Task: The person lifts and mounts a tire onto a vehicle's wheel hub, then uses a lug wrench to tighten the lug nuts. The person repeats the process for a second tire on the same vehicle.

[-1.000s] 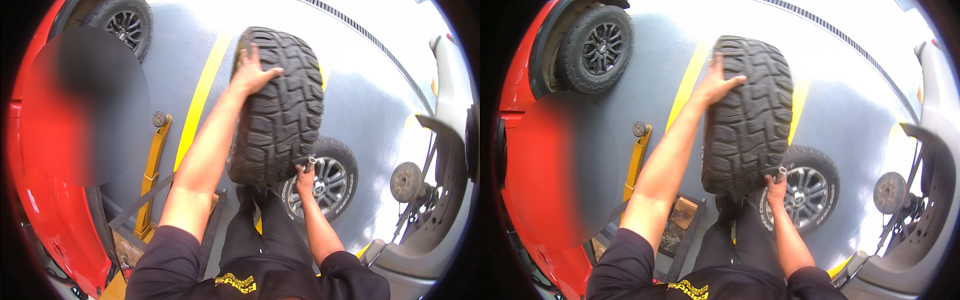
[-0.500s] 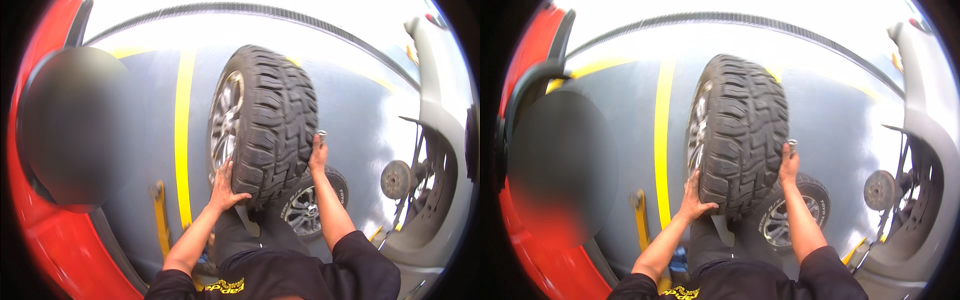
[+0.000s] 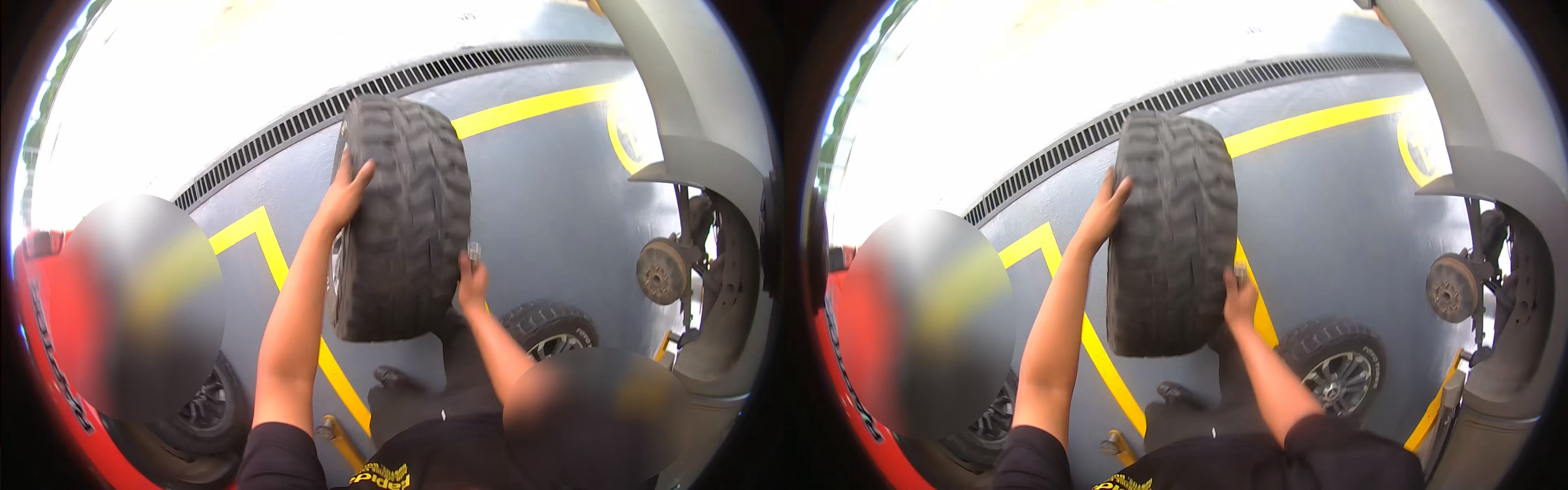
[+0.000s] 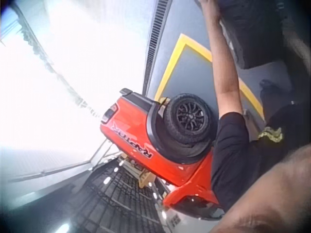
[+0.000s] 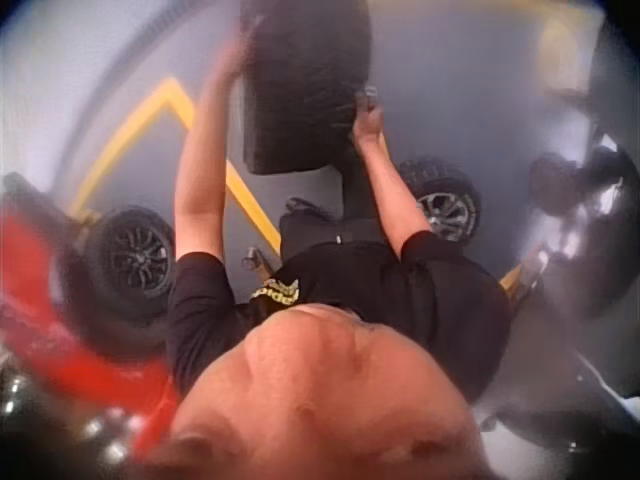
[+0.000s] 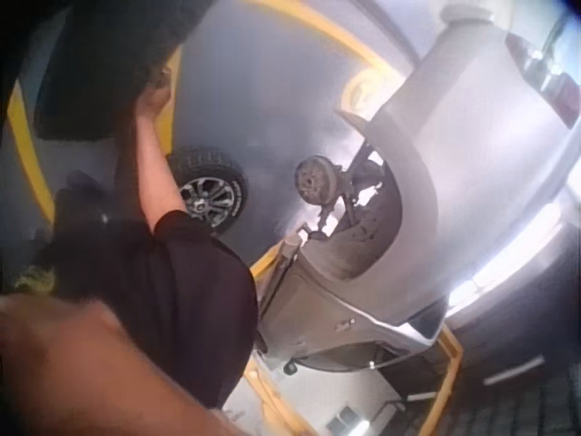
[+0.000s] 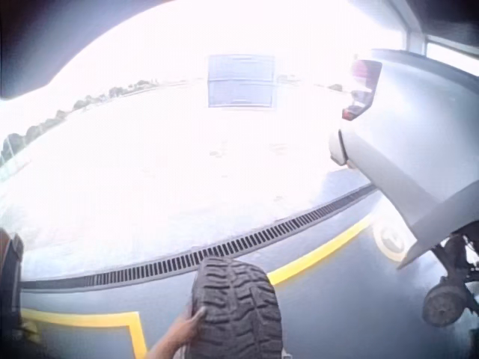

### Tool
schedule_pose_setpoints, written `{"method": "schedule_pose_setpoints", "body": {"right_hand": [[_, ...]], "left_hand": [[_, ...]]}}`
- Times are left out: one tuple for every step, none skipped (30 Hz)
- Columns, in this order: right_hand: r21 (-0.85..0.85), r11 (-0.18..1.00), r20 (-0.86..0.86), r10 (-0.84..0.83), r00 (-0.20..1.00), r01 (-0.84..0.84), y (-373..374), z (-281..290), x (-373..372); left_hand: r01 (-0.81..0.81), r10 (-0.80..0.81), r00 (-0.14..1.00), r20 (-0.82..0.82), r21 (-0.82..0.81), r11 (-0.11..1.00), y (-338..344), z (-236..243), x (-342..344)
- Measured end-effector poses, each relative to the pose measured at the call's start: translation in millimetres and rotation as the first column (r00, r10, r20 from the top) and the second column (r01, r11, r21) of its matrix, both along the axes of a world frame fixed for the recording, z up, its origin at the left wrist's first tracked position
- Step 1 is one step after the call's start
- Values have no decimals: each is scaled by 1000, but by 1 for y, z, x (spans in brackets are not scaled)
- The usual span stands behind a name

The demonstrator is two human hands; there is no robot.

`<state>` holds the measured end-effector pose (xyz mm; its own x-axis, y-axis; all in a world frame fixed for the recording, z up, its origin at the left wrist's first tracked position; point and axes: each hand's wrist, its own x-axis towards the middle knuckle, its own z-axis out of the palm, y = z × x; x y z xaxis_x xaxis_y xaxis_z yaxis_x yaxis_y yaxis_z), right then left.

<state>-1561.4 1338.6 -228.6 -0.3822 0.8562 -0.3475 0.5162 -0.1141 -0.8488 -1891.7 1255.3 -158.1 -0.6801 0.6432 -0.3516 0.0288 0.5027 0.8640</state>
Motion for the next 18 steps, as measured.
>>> {"method": "schedule_pose_setpoints", "body": {"right_hand": [[28,995,113,-99,989,97,46,-10,-25],[-1,992,93,-125,988,125,96,-4,-63],[-15,985,86,-173,981,175,150,-6,-109],[-24,973,89,-225,970,228,192,-11,-141],[-52,983,99,-171,980,177,222,-6,-160],[-78,991,105,-102,989,110,252,0,-183],[-108,991,80,-65,995,73,269,-2,-198],[-133,990,47,-41,998,46,285,2,-205],[-213,977,37,-11,999,19,282,4,-191],[-296,955,36,15,999,-4,280,4,-176],[-348,936,-4,58,998,-56,279,4,-186],[-394,915,-35,80,996,-88,280,3,-191],[-389,912,-105,92,990,-126,277,0,-199],[-387,914,-105,92,990,-126,285,-3,-210],[-379,917,-114,82,990,-120,293,-9,-230],[-449,891,-59,49,997,-71,306,-29,-234],[-515,857,2,13,1000,-10,319,-49,-237],[-554,831,-49,-89,995,47,336,-51,-257]], "left_hand": [[36,-47,990,135,83,996,-8,1,10],[26,-55,959,277,108,994,-28,-2,13],[104,-114,963,243,55,993,-61,-12,12],[239,-222,963,152,-108,965,-90,-18,10],[295,-275,952,135,-158,942,-105,-18,16],[333,-314,942,118,-206,920,-95,-9,8],[253,-243,967,83,-155,955,-69,-13,-13],[177,-172,984,52,-101,979,-35,-22,-35],[93,-91,995,38,-42,995,8,-22,-54],[90,-90,996,27,-2,996,50,-12,-75],[78,-77,997,-16,48,996,103,-5,-117],[101,-98,993,-61,60,993,160,0,-153],[115,-110,989,-101,49,992,213,6,-184],[132,-132,980,-149,-9,991,263,9,-215],[155,-166,964,-205,-67,986,313,12,-254],[196,-199,955,-219,-34,980,363,13,-285],[187,-176,977,-120,84,979,409,13,-308],[186,-180,982,-50,154,970,436,14,-330]]}}
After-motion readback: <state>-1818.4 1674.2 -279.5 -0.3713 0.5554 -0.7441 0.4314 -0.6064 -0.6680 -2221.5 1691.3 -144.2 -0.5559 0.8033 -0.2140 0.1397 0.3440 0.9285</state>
